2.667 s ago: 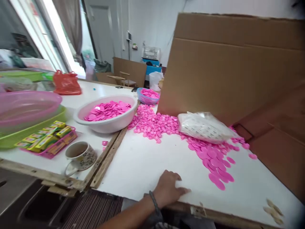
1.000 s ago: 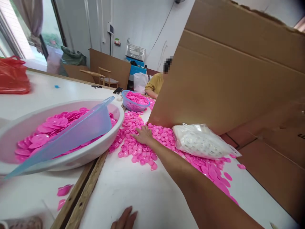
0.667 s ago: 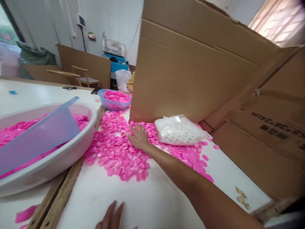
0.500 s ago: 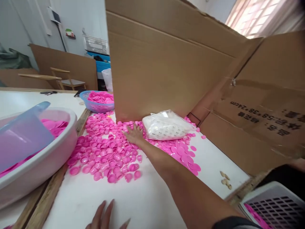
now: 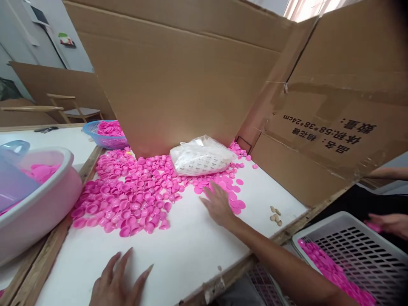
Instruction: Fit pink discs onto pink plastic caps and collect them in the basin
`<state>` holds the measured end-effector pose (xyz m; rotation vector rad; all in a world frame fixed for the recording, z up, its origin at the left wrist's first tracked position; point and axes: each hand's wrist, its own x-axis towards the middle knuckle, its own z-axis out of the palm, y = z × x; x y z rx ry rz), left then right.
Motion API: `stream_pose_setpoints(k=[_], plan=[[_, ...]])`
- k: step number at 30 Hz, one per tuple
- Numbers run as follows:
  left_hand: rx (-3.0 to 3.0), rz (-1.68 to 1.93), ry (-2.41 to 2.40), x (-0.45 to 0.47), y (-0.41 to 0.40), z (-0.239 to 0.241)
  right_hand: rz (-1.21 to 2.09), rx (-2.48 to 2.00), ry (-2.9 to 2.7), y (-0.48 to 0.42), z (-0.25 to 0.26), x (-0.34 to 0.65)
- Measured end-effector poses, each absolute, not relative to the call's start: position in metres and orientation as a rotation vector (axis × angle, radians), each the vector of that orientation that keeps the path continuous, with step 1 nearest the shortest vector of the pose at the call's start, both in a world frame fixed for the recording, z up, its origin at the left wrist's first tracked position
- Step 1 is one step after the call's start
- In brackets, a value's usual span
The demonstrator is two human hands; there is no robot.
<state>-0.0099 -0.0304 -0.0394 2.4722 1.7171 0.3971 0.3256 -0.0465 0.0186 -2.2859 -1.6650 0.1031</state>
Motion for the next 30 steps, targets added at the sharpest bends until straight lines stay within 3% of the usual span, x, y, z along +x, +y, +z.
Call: stream_pose_setpoints(k=[4,11,15,25,30], plan=[[2.595,0.617,1.696,0.032,-0.026,-0.016,0.05,-2.505,-1.522,-0.069,-0.001,0.374],[2.774,0.479,1.364,0.1,0.002,0.009,0.041,-2.298,-1.968,-0.069,-0.011,0.35],[2.73,0.472,1.298,0.098,0.008,0.003,-0.044,-2.132,-2.096,-0.083,-0.014,0.329],[2.753,0.882,1.331,0.065,0.008,-0.012,-0.061,-1.808,-2.188,-0.053,0.007,0.286],[2.569,0.839,1.393,0.046,-0.006,-0.011,-0.016,-1.699,-2.357,-0.041,-0.003,0.256]])
